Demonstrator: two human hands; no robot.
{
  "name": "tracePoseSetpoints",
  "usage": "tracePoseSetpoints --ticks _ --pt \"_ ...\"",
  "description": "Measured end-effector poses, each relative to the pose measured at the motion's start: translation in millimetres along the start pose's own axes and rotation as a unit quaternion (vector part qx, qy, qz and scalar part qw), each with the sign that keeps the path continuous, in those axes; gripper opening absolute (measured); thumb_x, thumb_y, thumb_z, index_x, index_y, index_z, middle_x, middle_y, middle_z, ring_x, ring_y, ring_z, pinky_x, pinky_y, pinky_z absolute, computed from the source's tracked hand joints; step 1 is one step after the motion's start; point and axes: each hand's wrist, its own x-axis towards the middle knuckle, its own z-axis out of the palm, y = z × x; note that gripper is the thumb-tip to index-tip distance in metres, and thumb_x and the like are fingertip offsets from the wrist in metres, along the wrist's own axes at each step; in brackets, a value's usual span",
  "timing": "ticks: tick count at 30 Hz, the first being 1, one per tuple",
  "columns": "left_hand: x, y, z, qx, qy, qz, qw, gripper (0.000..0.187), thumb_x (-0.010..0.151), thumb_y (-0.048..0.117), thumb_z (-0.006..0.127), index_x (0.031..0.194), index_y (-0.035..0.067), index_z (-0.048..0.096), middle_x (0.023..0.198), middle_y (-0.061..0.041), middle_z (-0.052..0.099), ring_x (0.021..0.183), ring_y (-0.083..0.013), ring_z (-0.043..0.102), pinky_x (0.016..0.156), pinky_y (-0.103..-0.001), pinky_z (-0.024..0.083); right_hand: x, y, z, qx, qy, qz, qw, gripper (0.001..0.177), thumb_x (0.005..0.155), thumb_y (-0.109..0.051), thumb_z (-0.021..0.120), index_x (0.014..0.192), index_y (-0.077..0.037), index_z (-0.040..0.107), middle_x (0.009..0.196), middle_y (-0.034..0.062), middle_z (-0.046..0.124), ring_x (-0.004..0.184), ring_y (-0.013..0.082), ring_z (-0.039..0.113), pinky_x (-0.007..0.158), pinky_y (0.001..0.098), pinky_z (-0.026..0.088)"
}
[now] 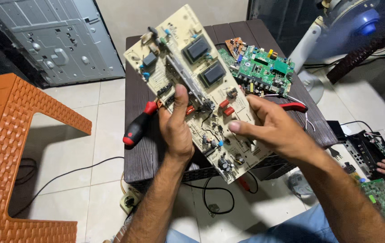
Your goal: The person uses a soldering iron to work on the solder points of a green circuit board. They then use pliers to remove a small component from the board. Finally, they flip the board over to inspect the other side.
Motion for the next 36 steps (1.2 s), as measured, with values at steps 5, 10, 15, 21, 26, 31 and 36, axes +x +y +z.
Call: tracePoseSetpoints --ticks 5,10,15,21,26,31,36 --pt "20 -98 -63 0.015 0.005 -0.047 0.999 0.078 0.085 0.039 0.086 0.133 -0.013 0.053 0.134 -0.025 0.052 0.128 -0.0236 0.038 0.117 -0.054 0.021 -1 23 -5 0.039 0.029 -0.029 0.998 0.024 0.094 -0.018 0.072 0.105 0.003 0.069 0.082 0.0047 0.058 0.080 0.0144 0.057 0.072 0.0293 0.053" --pt "8 -79 -44 0.027 -0.001 -0.061 0.998 0.083 0.083 0.043 0.085 0.131 -0.016 0.051 0.131 -0.027 0.049 0.130 -0.0263 0.036 0.117 -0.053 0.020 6 39 -2 0.017 0.057 -0.029 0.998 0.025 0.098 -0.022 0.071 0.090 0.002 0.069 0.062 0.0098 0.062 0.055 0.0148 0.054 0.052 0.0246 0.045" --pt "0 -54 -32 0.039 -0.009 -0.075 0.996 0.088 0.082 0.046 0.083 0.129 -0.019 0.048 0.128 -0.029 0.046 0.131 -0.0288 0.034 0.118 -0.052 0.019 4 30 5 0.068 0.086 -0.032 0.993 0.027 0.096 -0.025 0.075 0.088 0.000 0.068 0.061 0.0058 0.059 0.057 0.0086 0.050 0.053 0.0204 0.042" --pt "-8 -24 -14 0.053 -0.015 -0.087 0.995 0.094 0.080 0.051 0.082 0.126 -0.022 0.045 0.124 -0.031 0.043 0.133 -0.0320 0.032 0.118 -0.051 0.018 0 43 5 0.125 0.066 -0.015 0.990 0.025 0.090 -0.020 0.077 0.099 0.002 0.069 0.072 0.0061 0.060 0.067 0.0116 0.055 0.064 0.0240 0.048" --pt "-11 -5 -2 0.064 -0.023 -0.094 0.993 0.099 0.078 0.054 0.081 0.124 -0.025 0.042 0.121 -0.033 0.040 0.134 -0.0345 0.030 0.118 -0.051 0.017 -4 39 8 0.138 0.030 -0.011 0.990 0.036 0.090 -0.022 0.073 0.113 0.005 0.069 0.080 0.0101 0.061 0.075 0.0171 0.057 0.073 0.0316 0.052" --pt "-11 -12 -3 0.073 -0.010 -0.092 0.993 0.078 0.078 0.052 0.081 0.107 -0.013 0.050 0.105 -0.019 0.042 0.118 -0.0285 0.036 0.113 -0.044 0.024 -1 39 12 0.103 0.070 -0.036 0.992 0.023 0.098 -0.023 0.070 0.095 -0.001 0.068 0.064 -0.0001 0.052 0.062 0.0065 0.045 0.058 0.0202 0.037" --pt "-6 -11 -7 0.105 -0.010 -0.111 0.988 0.071 0.078 0.052 0.079 0.103 -0.009 0.052 0.102 -0.015 0.044 0.115 -0.0263 0.040 0.111 -0.042 0.029 -8 20 22 0.175 0.085 -0.017 0.981 0.022 0.091 -0.021 0.075 0.097 -0.001 0.069 0.070 0.0008 0.057 0.067 0.0072 0.051 0.065 0.0215 0.044"
